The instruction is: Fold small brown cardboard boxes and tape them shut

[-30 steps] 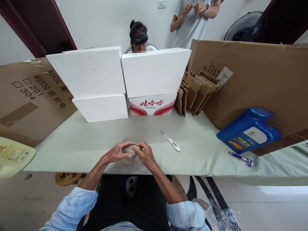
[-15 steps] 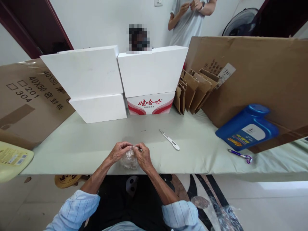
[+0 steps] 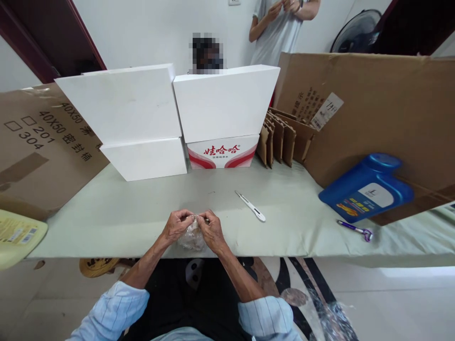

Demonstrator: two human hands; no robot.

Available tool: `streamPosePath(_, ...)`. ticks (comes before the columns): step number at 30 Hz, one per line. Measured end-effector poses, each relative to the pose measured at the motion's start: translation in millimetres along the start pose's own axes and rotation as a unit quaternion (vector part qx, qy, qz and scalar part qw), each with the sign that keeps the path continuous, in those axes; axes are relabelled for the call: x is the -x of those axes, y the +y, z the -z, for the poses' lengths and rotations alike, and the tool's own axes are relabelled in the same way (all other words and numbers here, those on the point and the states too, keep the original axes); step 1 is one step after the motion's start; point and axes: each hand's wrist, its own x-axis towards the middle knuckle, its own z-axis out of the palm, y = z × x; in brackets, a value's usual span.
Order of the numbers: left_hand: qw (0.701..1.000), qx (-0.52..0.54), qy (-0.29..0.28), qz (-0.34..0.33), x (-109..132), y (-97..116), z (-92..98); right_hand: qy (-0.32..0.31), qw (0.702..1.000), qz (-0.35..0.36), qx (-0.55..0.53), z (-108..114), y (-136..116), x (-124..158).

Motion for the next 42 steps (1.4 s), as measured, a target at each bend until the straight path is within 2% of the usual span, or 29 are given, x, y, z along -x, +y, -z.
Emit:
streamPosePath(16, 0.999, -0.035, -0.006, 0.002, -10, 2, -2.5, 0.065, 0.996, 0.035, 0.041, -16, 16, -4)
streamPosePath(24, 0.998, -0.020, -0.063, 0.015, -20, 5, 8.3, 0.081, 0.996, 0.025, 0.036, -18, 21, -4)
streamPosePath(28, 0.996, -0.009, -0.084, 0.022, -21, 9, 12.2, 0.075, 0.997, 0.012, 0.023, -17, 19, -2)
streamPosePath(34, 0.997, -0.004, -0.071, 0.020, -19, 11, 14.0, 0.037, 0.999, -0.011, -0.008, -4, 11, 4)
streamPosePath(42, 0.996, 0.010, -0.085, 0.014, -19, 13, 14.5, 0.045, 0.999, -0.004, -0.016, 1, 10, 4)
